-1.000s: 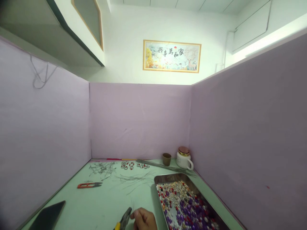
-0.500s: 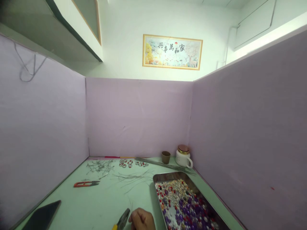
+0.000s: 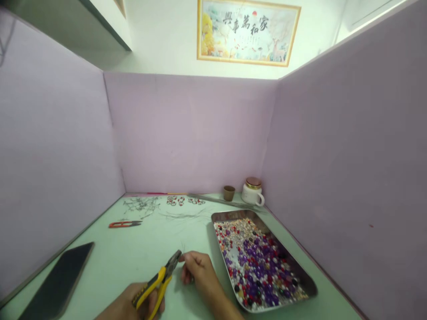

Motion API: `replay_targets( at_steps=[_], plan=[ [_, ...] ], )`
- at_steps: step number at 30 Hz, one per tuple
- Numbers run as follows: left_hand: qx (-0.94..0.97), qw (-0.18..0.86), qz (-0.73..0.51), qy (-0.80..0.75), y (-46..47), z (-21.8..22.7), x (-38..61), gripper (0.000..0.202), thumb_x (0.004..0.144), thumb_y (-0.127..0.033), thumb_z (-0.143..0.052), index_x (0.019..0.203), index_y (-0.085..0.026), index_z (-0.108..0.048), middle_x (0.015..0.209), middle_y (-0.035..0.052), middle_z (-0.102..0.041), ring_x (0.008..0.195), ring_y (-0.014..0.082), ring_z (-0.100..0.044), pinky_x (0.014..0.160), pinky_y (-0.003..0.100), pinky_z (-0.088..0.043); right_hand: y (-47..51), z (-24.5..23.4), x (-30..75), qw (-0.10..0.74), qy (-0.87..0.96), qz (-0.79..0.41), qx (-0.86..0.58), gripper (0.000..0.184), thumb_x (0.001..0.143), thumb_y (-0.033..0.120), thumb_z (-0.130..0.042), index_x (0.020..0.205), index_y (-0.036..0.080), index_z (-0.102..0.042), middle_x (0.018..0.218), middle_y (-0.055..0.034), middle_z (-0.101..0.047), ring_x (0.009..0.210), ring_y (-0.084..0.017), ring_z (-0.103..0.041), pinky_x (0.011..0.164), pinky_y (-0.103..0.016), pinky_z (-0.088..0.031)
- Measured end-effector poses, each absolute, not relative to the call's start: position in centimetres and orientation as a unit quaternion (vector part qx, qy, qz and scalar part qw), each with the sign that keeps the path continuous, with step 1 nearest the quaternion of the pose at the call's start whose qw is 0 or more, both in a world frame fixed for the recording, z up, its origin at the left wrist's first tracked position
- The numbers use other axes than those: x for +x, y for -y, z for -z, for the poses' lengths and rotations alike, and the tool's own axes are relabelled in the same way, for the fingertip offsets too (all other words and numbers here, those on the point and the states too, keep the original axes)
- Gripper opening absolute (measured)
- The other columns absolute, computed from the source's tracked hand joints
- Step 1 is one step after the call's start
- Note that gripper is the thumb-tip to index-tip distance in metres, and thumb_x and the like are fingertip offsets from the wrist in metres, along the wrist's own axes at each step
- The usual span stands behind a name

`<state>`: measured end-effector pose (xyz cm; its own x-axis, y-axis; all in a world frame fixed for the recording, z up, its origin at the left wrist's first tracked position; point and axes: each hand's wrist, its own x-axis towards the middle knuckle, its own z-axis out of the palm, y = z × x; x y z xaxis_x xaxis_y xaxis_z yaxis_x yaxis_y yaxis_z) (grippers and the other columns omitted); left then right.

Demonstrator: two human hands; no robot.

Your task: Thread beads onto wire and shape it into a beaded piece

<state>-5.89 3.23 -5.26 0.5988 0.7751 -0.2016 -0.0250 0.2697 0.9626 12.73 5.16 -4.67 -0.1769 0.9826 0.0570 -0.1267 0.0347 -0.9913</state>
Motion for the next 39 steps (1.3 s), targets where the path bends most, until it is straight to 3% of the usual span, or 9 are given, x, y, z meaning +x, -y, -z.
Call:
replay_targets(
  at_steps=[3, 9, 17, 21, 31, 39],
  plan=[
    [0.508, 0.733, -0.273, -0.36, -2.5, 4.1, -5.7, 0.029, 0.033, 0.003, -0.044, 0.055, -0.015, -0.04, 0.069, 0.0018, -0.053, 0.051, 0.0119, -0.049, 0.036, 0.019, -0.033, -5.1, 4.6, 13.3, 0.479, 0.516, -0.593, -0.391, 0.044, 0.071, 0.052, -0.05, 0.076, 0.009, -0.061, 0.049, -0.0011, -0.055, 0.04, -0.008, -0.042, 0.046, -0.021, -0.031],
    [0.483, 0.756, -0.258, -0.358, -1.5, 1.1, -5.6, 0.029, 0.038, 0.0, -0.039, 0.062, -0.014, -0.044, 0.077, 0.0038, -0.05, 0.061, 0.0128, -0.048, 0.042, 0.021, -0.034, -5.1, 4.7, 13.8, 0.476, 0.505, -0.607, -0.388, 0.031, 0.073, 0.042, -0.052, 0.072, 0.012, -0.061, 0.05, 0.0008, -0.057, 0.043, -0.007, -0.046, 0.047, -0.019, -0.033],
    [0.598, 0.6, -0.179, -0.5, -2.0, 0.1, -5.5, 0.028, 0.041, -0.001, -0.041, 0.064, -0.015, -0.046, 0.06, -0.0019, -0.046, 0.055, 0.0105, -0.04, 0.048, 0.022, -0.027, -5.1, 4.4, 13.0, 0.467, 0.5, -0.582, -0.439, 0.028, 0.072, 0.04, -0.052, 0.067, 0.013, -0.058, 0.043, 0.0025, -0.054, 0.038, -0.007, -0.045, 0.043, -0.019, -0.036],
    [0.62, 0.544, -0.166, -0.541, -1.8, -0.3, -5.5, 0.031, 0.044, -0.004, -0.041, 0.071, -0.016, -0.049, 0.061, -0.0026, -0.044, 0.055, 0.0106, -0.039, 0.05, 0.023, -0.026, -5.0, 4.6, 12.8, 0.472, 0.509, -0.561, -0.451, 0.027, 0.073, 0.038, -0.05, 0.066, 0.013, -0.058, 0.043, 0.003, -0.053, 0.037, -0.006, -0.044, 0.042, -0.018, -0.035],
    [0.619, 0.558, -0.142, -0.534, -1.6, -0.8, -5.6, 0.031, 0.047, -0.006, -0.045, 0.077, -0.015, -0.051, 0.071, 0.0003, -0.047, 0.075, 0.0174, -0.045, 0.06, 0.026, -0.032, -4.9, 4.6, 12.6, 0.465, 0.518, -0.534, -0.48, 0.021, 0.073, 0.031, -0.048, 0.064, 0.014, -0.057, 0.038, 0.005, -0.048, 0.032, -0.006, -0.039, 0.035, -0.017, -0.029],
    [0.643, 0.526, -0.124, -0.544, -1.6, -0.8, -5.5, 0.033, 0.044, -0.007, -0.04, 0.074, -0.015, -0.051, 0.067, -0.0009, -0.045, 0.061, 0.0134, -0.041, 0.052, 0.024, -0.03, -5.0, 4.6, 12.8, 0.458, 0.521, -0.542, -0.474, 0.021, 0.073, 0.03, -0.047, 0.064, 0.014, -0.056, 0.038, 0.0051, -0.048, 0.032, -0.006, -0.039, 0.036, -0.018, -0.029]
  ],
)
